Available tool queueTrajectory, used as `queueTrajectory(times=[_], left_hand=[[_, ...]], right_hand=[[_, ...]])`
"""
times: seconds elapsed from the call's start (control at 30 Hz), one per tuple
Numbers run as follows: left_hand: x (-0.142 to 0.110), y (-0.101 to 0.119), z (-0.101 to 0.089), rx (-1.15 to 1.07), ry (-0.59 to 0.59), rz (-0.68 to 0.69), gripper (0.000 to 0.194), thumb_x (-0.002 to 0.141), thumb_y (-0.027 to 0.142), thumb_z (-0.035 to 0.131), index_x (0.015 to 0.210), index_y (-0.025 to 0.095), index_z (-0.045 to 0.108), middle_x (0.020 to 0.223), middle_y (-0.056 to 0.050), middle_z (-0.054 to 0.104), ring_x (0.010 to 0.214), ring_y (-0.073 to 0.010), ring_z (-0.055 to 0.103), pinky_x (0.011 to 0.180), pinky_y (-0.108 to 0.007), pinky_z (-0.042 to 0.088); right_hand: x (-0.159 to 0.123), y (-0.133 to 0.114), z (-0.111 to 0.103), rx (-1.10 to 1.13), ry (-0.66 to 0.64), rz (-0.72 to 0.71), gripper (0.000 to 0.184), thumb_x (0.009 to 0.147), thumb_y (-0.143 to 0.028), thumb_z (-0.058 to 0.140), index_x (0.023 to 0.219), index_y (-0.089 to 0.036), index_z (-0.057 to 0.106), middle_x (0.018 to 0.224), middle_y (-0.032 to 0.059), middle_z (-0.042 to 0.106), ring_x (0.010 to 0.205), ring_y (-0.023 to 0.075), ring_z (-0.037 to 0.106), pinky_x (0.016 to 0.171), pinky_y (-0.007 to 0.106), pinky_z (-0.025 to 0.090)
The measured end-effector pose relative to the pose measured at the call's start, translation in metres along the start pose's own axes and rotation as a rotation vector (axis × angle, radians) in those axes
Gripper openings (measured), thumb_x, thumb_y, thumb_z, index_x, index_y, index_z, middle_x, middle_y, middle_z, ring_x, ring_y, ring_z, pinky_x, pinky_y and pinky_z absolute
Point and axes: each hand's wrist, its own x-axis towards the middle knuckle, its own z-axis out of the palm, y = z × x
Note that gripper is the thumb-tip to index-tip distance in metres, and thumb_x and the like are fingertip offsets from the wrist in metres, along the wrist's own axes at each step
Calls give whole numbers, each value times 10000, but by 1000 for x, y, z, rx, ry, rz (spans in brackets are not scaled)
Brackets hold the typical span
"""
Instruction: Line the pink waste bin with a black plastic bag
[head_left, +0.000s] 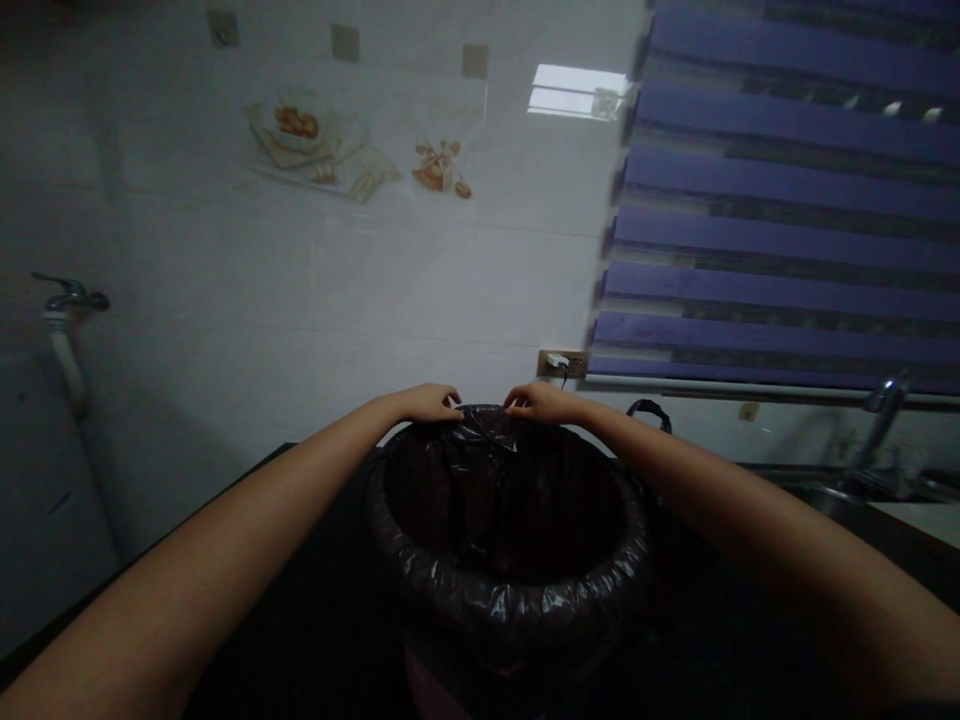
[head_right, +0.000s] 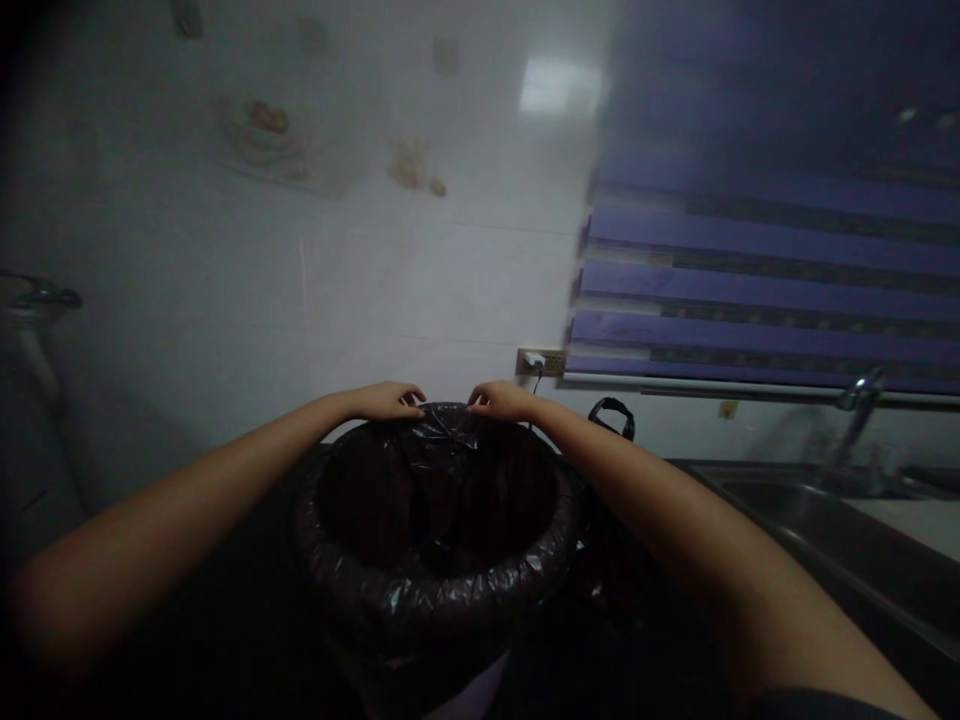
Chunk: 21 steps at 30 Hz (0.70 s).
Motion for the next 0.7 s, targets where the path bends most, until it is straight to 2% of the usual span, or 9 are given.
queueTrajectory(times=[0.1,0.27,0.47,0.63,0.7], left_hand=[[1,-1,2,15,-34,17,339,944,360,631,1235,188,626,1263,-98,635,1061,-253,647,886,-465,553],[1,-3,8,24,-62,15,350,940,358,637,1245,188,622,1278,-100,627,1075,-260,642,889,-470,551],[-1,2,12,-13,-149,-29,324,935,352,645,1212,183,637,1240,-92,644,1032,-245,655,860,-447,562],[-11,-1,4,-123,-68,-88,390,921,363,660,1263,183,607,1274,-108,632,1070,-258,646,903,-479,539],[-22,-6,-3,-206,-6,-97,482,888,420,678,1287,165,587,1285,-133,642,1084,-269,649,925,-454,519]], right_hand=[[4,1,5,-50,-50,-25,381,945,-284,575,1254,-86,676,1172,131,700,984,209,679,835,264,502],[4,1,13,-95,-34,-29,393,924,-255,582,1257,-66,670,1157,150,699,1002,216,675,858,271,501],[1,-7,13,-116,-43,-2,420,913,-251,602,1294,-76,632,1185,155,685,1059,237,664,899,289,506],[-7,-4,6,-15,-63,56,641,908,-347,647,1448,-53,466,1313,198,610,1177,281,622,993,339,497],[-16,3,0,95,-14,80,631,939,-378,602,1451,-47,440,1332,206,594,1182,276,618,999,352,498]])
